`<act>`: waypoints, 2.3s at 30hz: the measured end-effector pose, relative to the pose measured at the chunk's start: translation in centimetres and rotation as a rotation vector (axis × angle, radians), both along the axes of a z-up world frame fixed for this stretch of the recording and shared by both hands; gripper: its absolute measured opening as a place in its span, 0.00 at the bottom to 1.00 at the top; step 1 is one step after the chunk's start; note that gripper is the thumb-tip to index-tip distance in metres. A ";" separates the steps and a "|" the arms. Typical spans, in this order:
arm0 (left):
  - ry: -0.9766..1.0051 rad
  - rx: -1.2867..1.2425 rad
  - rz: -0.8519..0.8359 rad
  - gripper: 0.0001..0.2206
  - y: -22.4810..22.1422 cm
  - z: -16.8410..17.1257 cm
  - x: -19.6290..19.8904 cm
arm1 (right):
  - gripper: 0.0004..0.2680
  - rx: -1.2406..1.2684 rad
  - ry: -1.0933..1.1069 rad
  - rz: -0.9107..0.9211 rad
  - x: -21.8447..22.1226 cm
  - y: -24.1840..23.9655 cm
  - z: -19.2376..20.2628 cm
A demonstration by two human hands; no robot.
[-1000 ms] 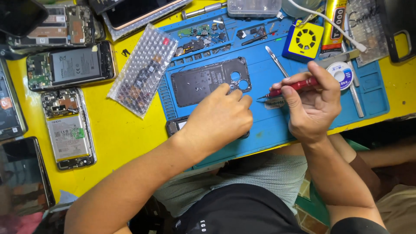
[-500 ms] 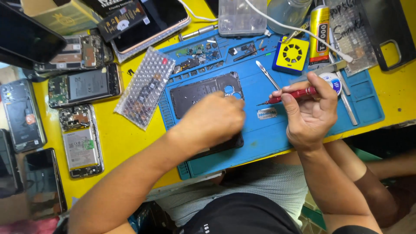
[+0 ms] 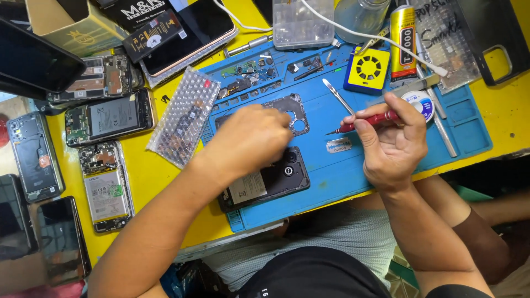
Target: The person uses a red-handled screwdriver to remove screws from the back of a disassembled smartphone. They place the screws on a blue mat and briefly check a timer on another phone before continuing to remove more screws.
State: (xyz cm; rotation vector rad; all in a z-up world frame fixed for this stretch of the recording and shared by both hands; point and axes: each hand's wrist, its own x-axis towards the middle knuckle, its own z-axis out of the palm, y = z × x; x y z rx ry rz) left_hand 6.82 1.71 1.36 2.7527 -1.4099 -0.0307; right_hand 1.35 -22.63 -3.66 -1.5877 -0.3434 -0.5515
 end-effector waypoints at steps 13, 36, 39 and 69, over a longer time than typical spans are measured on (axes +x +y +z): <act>0.100 0.385 -0.104 0.11 -5.9 0.0 -0.4 | 0.18 0.000 0.005 0.008 0.0 -0.1 0.0; -0.104 0.088 0.243 0.04 3.4 -0.6 0.9 | 0.17 -0.065 -0.029 0.003 0.2 0.1 -0.2; -0.018 0.035 0.295 0.05 4.5 -0.3 0.3 | 0.18 -0.072 -0.037 0.022 0.3 0.0 -0.6; 0.861 -1.231 0.889 0.21 6.5 1.2 -9.0 | 0.08 -1.109 -0.069 0.265 5.4 2.0 1.7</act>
